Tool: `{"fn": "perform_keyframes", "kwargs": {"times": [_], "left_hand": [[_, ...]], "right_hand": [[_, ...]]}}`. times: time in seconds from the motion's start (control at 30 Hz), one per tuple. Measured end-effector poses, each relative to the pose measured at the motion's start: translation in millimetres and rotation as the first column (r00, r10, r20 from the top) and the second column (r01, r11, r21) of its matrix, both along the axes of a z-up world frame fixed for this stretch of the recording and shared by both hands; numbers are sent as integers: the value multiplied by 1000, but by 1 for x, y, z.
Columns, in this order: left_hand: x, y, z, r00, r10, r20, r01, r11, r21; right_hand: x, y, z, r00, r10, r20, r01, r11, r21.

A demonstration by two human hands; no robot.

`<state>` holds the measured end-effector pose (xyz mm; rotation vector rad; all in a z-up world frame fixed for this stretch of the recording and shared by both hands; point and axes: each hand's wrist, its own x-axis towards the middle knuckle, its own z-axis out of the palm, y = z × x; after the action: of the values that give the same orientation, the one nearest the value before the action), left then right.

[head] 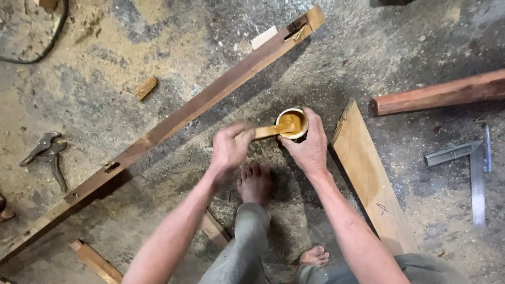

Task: The person mixes wood glue in a small container and applies it to the joints of wooden frame components using a small stick.

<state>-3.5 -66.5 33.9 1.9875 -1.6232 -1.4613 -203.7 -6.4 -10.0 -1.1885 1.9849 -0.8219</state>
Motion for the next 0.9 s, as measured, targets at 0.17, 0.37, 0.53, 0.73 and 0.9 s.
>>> {"fn": "perform_keyframes", "kwargs": {"times": [0.17, 0.37, 0.53, 0.73, 0.9], "left_hand": [[-8, 22, 20, 977, 201, -76, -189, 972, 142], [-3, 27, 17, 908, 325, -265, -234, 917, 323], [-6, 26, 11, 888, 363, -283, -245, 893, 377], [1, 46, -27, 848, 423, -320, -260, 858, 444], [-4, 40, 2, 828, 387, -406, -273, 910, 313]], "right_hand": [[4, 6, -2, 992, -97, 75, 93, 994, 59], [3, 5, 2, 994, -93, 63, 88, 993, 74], [-5, 2, 51, 989, -30, 145, 10, 991, 137], [-55, 68, 82, 938, 196, -285, -134, 966, 222], [-95, 48, 95, 932, 196, -306, 16, 820, 573]]}}
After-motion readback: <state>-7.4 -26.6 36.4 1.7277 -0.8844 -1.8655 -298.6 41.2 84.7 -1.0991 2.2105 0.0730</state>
